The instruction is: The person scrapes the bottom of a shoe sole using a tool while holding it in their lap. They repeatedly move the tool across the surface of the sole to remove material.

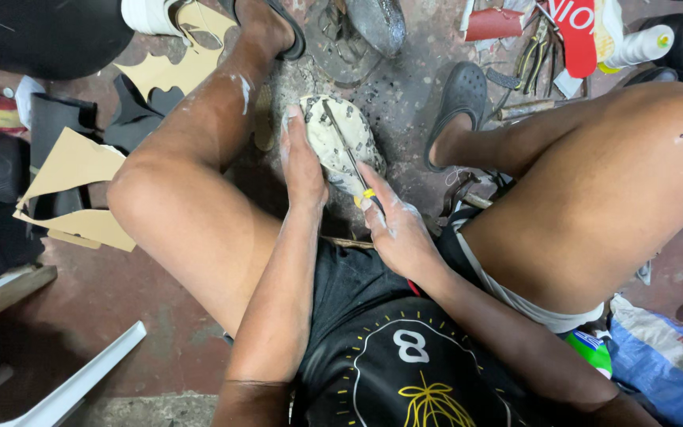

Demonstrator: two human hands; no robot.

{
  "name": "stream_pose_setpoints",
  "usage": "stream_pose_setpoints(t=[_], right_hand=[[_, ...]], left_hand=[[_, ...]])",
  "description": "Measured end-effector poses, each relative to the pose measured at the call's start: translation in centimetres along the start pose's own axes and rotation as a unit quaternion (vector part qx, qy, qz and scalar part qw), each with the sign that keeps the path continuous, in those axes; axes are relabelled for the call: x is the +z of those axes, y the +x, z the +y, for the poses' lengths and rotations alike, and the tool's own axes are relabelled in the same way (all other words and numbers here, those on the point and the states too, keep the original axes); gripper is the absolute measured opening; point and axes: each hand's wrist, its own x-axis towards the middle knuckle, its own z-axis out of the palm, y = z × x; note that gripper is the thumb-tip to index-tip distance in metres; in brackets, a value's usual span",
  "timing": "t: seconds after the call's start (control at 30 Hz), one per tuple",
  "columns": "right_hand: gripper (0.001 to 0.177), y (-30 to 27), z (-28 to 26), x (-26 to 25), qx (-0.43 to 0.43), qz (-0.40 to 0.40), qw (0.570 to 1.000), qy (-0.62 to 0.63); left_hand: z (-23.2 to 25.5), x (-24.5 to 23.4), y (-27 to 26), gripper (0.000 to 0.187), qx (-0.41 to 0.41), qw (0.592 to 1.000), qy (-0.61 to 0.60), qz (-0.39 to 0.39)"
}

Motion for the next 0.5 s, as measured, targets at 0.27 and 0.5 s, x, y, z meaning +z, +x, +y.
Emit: stream_pose_setpoints(t=[0.27,0.5], right_hand=[[0.054,-1.9,0.7,-0.2,-0.134,-0.008,0.989,-0.066],[0.056,-0.8,0.9,-0.4,-0.152,0.048,0.987,-0.039]], left_hand=[[2.1,-0.2,1.4,0.063,-0.053,0.993,-0.082,-0.06],[1.3,-0.2,-0.1,0.064,0.067,0.981,0.134,-0.12]])
